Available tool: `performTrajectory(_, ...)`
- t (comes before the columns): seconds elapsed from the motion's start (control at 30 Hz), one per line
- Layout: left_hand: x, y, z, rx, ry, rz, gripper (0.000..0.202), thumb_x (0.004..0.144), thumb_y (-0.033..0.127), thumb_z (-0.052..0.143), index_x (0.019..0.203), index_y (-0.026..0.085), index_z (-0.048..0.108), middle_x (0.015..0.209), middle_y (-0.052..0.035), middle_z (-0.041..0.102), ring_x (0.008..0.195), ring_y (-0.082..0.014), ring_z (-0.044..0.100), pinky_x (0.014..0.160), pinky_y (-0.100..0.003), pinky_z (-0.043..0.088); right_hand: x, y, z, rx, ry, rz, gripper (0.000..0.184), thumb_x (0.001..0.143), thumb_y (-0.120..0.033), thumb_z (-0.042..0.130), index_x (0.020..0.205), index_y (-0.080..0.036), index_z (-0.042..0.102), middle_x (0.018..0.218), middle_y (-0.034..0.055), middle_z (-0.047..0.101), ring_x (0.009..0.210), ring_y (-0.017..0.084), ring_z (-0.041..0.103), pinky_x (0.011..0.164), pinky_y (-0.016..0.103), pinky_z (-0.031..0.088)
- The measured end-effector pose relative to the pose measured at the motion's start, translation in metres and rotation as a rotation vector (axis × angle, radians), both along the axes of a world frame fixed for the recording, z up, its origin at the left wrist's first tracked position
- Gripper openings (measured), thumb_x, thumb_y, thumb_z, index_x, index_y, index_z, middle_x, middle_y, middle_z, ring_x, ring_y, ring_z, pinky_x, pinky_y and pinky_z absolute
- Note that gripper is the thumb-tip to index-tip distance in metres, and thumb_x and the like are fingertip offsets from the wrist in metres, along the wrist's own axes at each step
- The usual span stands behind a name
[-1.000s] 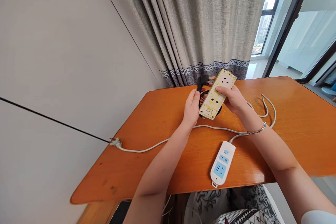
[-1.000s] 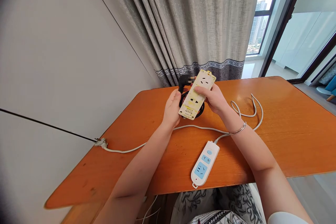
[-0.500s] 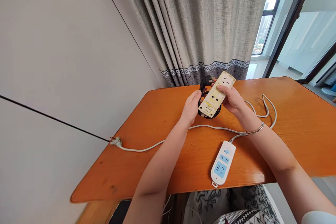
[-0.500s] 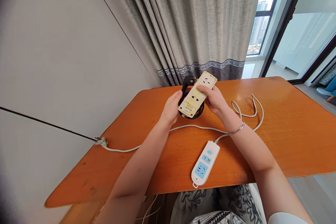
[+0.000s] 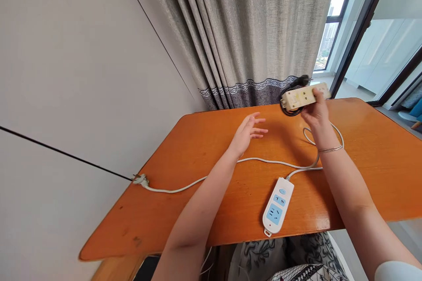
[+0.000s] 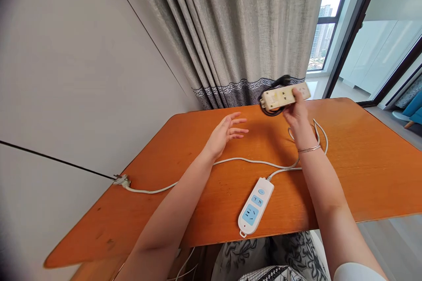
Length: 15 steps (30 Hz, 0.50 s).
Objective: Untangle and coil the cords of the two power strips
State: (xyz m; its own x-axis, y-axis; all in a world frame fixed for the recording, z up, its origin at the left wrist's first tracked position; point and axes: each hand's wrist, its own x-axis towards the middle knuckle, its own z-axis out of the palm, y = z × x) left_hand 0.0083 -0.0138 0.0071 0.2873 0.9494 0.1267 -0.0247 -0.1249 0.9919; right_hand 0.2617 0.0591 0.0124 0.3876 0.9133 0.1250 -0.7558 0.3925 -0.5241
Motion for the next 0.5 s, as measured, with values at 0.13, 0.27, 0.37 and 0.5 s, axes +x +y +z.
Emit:
performTrajectory(0.13, 0.003, 0.003, -0.010, 0.017, 0.188, -0.112, 0.052, 0.096, 0.057, 0.045, 0.132, 0.019, 0.052, 0.140, -0.0162, 0.059, 0.095, -0.0196, 0.073, 0.083, -0.032, 0.054, 0.073, 0.007, -0.008, -0.058, 0.040, -0.394, 0.008, 0.087, -0.018, 0.059, 0.095, -0.020, 0.059, 0.093, -0.0024, 0.072, 0.091, 0.010, 0.072, 0.090, 0.025, 0.060)
performTrajectory(0.27, 0.005, 0.000, -0.015, 0.112, 0.382, -0.197, 0.051, 0.097, 0.049, 0.047, 0.138, 0.019, 0.048, 0.145, -0.0173, 0.054, 0.103, -0.0221, 0.070, 0.097, -0.040, 0.050, 0.133, -0.001, -0.029, -0.246, 0.035, -0.561, 0.010, 0.087, -0.013, 0.055, 0.094, -0.020, 0.056, 0.104, 0.0013, 0.068, 0.096, 0.010, 0.071, 0.089, 0.024, 0.059)
performTrajectory(0.37, 0.005, -0.003, -0.015, 0.172, 0.527, -0.268, 0.055, 0.096, 0.048, 0.050, 0.142, 0.020, 0.046, 0.151, -0.0163, 0.050, 0.111, -0.0240, 0.067, 0.105, -0.043, 0.047, 0.166, -0.010, -0.043, -0.380, 0.017, -0.628, 0.008, 0.087, -0.013, 0.052, 0.089, -0.020, 0.053, 0.102, 0.0030, 0.067, 0.093, 0.010, 0.070, 0.082, 0.023, 0.060)
performTrajectory(0.5, 0.007, 0.000, -0.025, 0.144, 0.694, -0.339, 0.061, 0.096, 0.049, 0.046, 0.148, 0.018, 0.040, 0.158, -0.0170, 0.041, 0.127, -0.0262, 0.060, 0.108, -0.040, 0.046, 0.197, -0.010, -0.059, -0.557, -0.032, -0.745, 0.014, 0.084, -0.010, 0.052, 0.087, -0.022, 0.046, 0.098, 0.0010, 0.063, 0.090, 0.011, 0.068, 0.076, 0.026, 0.059)
